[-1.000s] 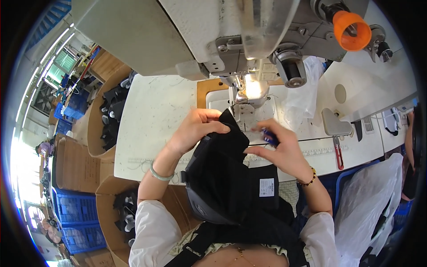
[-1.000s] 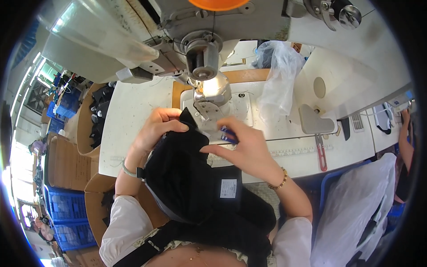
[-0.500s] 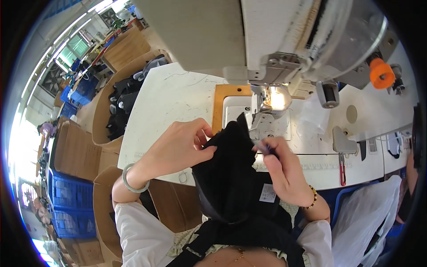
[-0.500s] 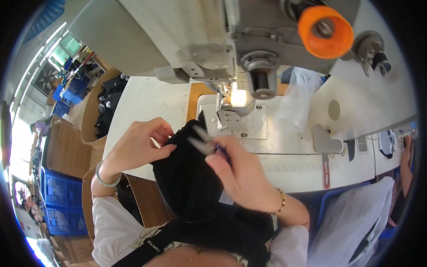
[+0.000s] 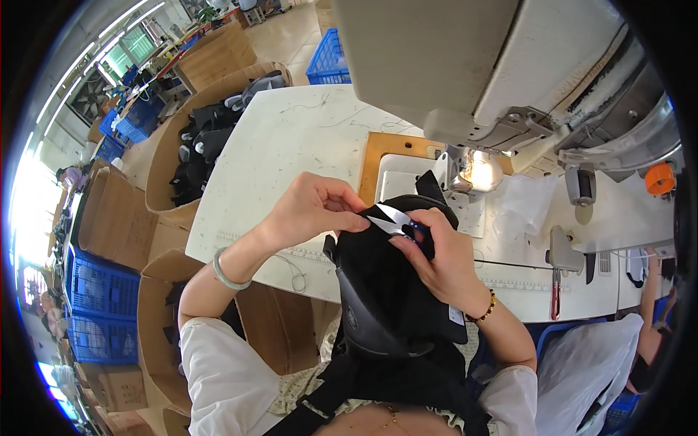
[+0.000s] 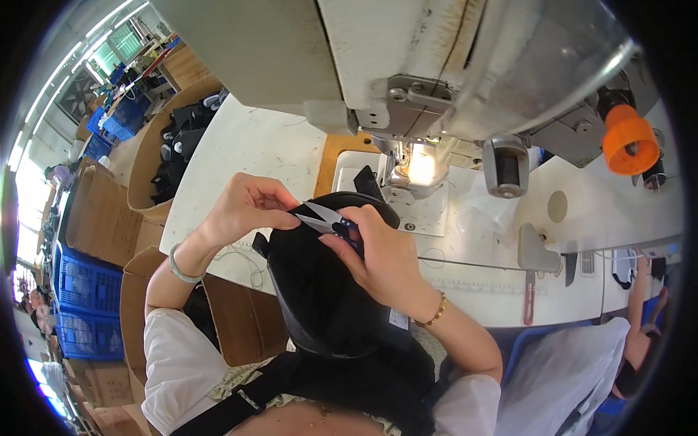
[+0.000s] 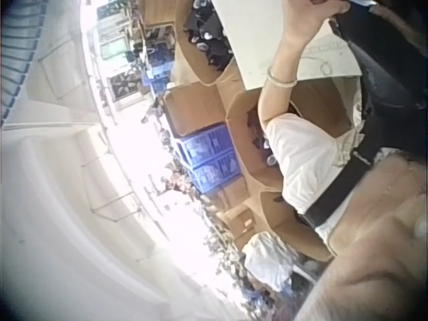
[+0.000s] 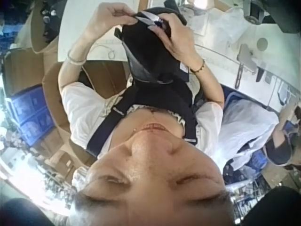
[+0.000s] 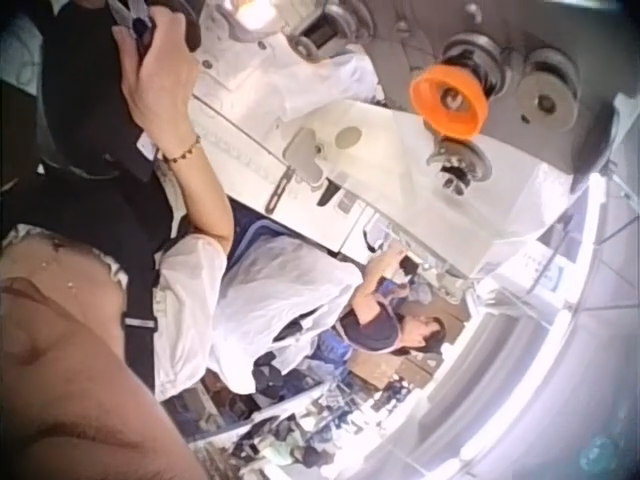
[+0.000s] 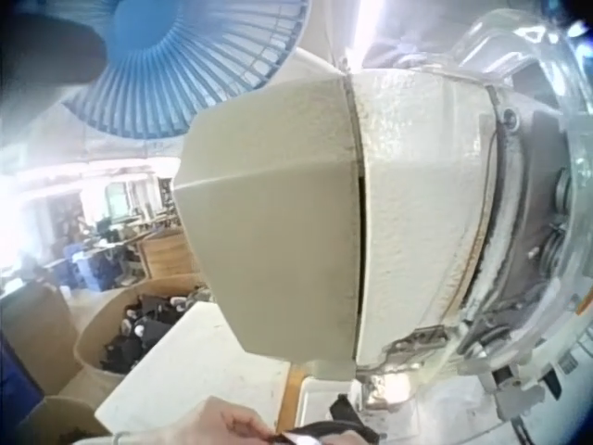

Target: The recorder is using an industrial sewing machine to stitch together black fabric or leather components to form parts of a shoe upper.

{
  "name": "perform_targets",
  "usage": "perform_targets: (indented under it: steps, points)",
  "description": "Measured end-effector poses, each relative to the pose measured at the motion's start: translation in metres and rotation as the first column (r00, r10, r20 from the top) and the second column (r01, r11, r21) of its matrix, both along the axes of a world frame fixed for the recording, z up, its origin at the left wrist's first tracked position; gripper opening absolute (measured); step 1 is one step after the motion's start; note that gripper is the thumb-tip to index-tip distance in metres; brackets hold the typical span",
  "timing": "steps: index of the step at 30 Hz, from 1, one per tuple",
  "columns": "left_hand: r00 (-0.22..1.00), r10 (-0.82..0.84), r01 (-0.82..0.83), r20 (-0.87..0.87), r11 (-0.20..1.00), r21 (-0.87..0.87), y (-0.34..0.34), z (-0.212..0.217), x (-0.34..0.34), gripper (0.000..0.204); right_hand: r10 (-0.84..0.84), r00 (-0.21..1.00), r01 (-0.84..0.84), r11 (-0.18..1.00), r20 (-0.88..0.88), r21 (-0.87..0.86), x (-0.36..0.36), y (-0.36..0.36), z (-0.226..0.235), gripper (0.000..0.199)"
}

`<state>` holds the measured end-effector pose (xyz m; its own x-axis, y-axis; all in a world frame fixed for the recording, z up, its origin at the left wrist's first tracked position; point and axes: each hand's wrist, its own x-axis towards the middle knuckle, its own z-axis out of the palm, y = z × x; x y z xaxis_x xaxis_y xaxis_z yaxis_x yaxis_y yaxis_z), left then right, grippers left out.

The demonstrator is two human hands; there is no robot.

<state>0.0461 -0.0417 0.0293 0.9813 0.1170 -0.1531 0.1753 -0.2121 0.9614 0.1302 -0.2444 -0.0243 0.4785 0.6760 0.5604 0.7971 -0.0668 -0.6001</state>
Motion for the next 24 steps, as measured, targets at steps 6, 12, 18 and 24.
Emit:
perform_targets:
  steps: [6,12,18,24]
  points:
    - [0.999,-0.042,0.044,0.026,0.995,-0.091,0.007,-0.005,0.002,0.016,-0.043,0.983,0.039,0.999,0.181,0.026,0.0,0.01,-0.004,0.035]
    - [0.995,-0.097,0.1,0.03,0.989,-0.11,0.009,-0.006,0.004,0.016,-0.058,0.966,0.051,0.998,0.253,0.035,-0.003,0.011,-0.003,0.034]
    - [0.99,-0.13,0.134,0.048,0.987,-0.091,0.009,-0.004,0.004,0.014,-0.033,0.984,0.013,0.993,0.177,0.116,0.003,0.011,-0.01,0.03]
    - [0.992,-0.119,0.122,0.05,0.991,-0.062,0.009,-0.004,0.007,0.01,-0.054,0.976,0.119,0.945,-0.211,0.306,0.0,0.007,-0.016,0.024]
